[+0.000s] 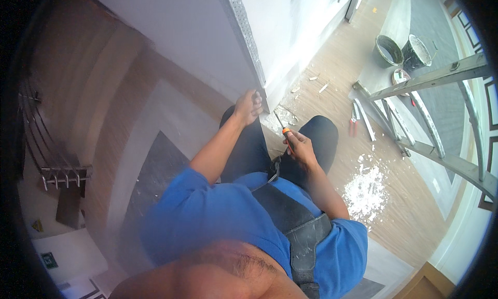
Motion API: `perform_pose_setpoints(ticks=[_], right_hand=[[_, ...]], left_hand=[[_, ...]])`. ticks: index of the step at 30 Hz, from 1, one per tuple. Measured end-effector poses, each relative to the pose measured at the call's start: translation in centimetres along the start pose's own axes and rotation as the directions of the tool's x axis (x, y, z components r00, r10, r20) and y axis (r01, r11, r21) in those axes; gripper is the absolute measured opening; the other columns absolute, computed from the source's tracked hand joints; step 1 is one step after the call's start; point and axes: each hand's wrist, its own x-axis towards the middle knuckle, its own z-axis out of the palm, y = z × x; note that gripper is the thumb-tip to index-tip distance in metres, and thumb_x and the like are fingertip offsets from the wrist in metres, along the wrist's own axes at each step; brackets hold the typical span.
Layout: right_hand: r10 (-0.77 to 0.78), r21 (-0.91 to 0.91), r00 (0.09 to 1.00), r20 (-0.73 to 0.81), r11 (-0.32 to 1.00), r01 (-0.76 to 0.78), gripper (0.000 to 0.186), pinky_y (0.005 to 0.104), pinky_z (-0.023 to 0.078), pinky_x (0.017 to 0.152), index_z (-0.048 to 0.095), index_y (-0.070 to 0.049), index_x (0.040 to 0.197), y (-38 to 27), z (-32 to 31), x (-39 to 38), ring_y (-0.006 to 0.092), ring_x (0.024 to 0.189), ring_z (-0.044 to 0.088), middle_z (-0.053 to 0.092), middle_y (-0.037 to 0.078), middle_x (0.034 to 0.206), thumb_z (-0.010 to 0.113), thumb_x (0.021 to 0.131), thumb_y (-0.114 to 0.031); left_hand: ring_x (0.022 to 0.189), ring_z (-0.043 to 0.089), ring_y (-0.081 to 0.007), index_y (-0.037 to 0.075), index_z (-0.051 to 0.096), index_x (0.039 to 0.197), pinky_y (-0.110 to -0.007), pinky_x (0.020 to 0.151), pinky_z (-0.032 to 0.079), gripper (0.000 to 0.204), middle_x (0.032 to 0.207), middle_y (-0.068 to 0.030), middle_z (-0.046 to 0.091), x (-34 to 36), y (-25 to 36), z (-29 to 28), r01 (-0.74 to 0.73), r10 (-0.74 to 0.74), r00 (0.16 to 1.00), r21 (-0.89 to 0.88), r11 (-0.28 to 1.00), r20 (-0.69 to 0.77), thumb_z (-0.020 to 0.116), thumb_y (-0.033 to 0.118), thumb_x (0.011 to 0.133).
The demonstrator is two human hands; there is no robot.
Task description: The person uses a screwdriver to fasten a perforated metal trim strip along the top edge of a wall. They work from a ladder, then descend and continue fastening the trim near the floor.
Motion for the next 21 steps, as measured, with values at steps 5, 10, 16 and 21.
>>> perform_pose_setpoints(ticks=[5,10,16,21], right_hand=[[-0.133,0.037,0.990,0.054,0.991,0.131,0.043,0.0233,0.041,0.045,0.061,-0.005,0.137,-0.9,-0.9,0.6,0.0092,0.054,0.055,0.068,0.005,0.089,0.061,0.102,-0.032],[0.005,0.001,1.000,-0.019,1.000,-0.005,0.033,0.0234,0.038,0.039,0.065,-0.002,0.116,-0.9,-1.8,-2.0,0.0098,0.051,0.055,0.067,0.006,0.085,0.059,0.103,-0.032],[-0.077,0.044,0.997,-0.001,0.996,0.077,0.043,0.0255,0.041,0.044,0.062,-0.004,0.135,-1.1,-1.9,-4.7,0.0102,0.053,0.054,0.067,0.006,0.087,0.064,0.100,-0.030],[-0.070,0.126,0.997,0.011,0.990,0.068,0.026,0.0267,0.040,0.042,0.064,-0.006,0.106,-1.4,-1.5,-7.1,0.0123,0.050,0.053,0.057,0.002,0.071,0.066,0.099,-0.031]], left_hand=[[0.045,0.030,-0.0066,0.003,0.061,0.100,-0.024,0.040,0.025,0.025,0.071,0.0024,0.050,-2.3,1.3,0.3,-0.051,0.058,0.998,0.161,0.986,-0.038,0.062,0.027,0.098],[0.047,0.031,-0.0053,0.005,0.064,0.099,-0.024,0.042,0.026,0.021,0.079,0.0012,0.054,-6.6,0.4,0.2,-0.025,0.036,0.997,0.147,0.989,-0.073,0.074,0.023,0.091],[0.047,0.032,-0.0049,0.009,0.061,0.097,-0.023,0.041,0.026,0.016,0.080,0.0005,0.056,-9.9,1.9,1.5,-0.184,0.182,0.983,0.122,0.975,0.031,0.071,0.022,0.095],[0.047,0.032,-0.0048,0.010,0.061,0.099,-0.023,0.041,0.026,0.013,0.082,0.0007,0.057,-13.0,2.2,3.4,-0.213,0.212,0.977,0.049,0.976,0.038,0.066,0.022,0.098]])
